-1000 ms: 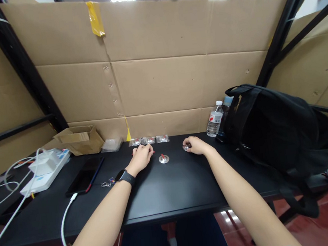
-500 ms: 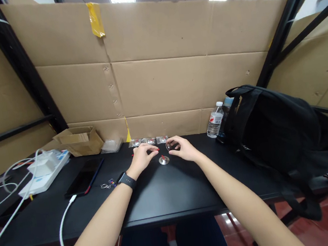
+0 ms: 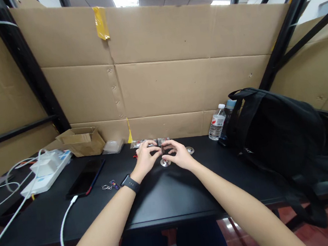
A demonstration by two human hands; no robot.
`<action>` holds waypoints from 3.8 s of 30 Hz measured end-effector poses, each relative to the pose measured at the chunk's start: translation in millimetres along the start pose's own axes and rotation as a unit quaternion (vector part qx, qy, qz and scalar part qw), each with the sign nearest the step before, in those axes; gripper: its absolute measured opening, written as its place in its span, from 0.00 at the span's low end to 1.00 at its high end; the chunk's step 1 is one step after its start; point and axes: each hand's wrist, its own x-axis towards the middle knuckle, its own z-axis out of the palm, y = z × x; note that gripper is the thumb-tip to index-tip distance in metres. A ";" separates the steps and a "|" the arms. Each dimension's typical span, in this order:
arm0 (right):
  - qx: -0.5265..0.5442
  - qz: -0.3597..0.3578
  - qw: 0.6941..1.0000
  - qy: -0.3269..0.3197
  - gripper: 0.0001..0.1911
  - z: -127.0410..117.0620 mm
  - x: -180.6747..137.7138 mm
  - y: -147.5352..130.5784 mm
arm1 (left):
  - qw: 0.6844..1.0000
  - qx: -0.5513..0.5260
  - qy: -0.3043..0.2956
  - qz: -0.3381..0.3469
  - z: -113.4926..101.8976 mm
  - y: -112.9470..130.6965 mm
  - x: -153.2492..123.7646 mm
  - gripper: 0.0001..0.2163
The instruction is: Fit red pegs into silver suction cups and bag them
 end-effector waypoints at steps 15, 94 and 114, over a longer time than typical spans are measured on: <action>0.094 0.060 0.994 -0.015 0.18 2.2 1.9 12.6 | 0.997 0.074 0.017 0.023 2.6 6.3 -3.2 0.07; 0.068 0.059 0.994 0.057 0.12 -1.7 6.2 12.6 | 0.954 -0.287 -0.053 -0.071 10.8 -16.1 6.0 0.10; -0.012 -0.014 0.999 0.033 0.31 4.3 -0.1 6.8 | 0.917 -0.374 -0.073 -0.116 15.7 -6.0 0.8 0.16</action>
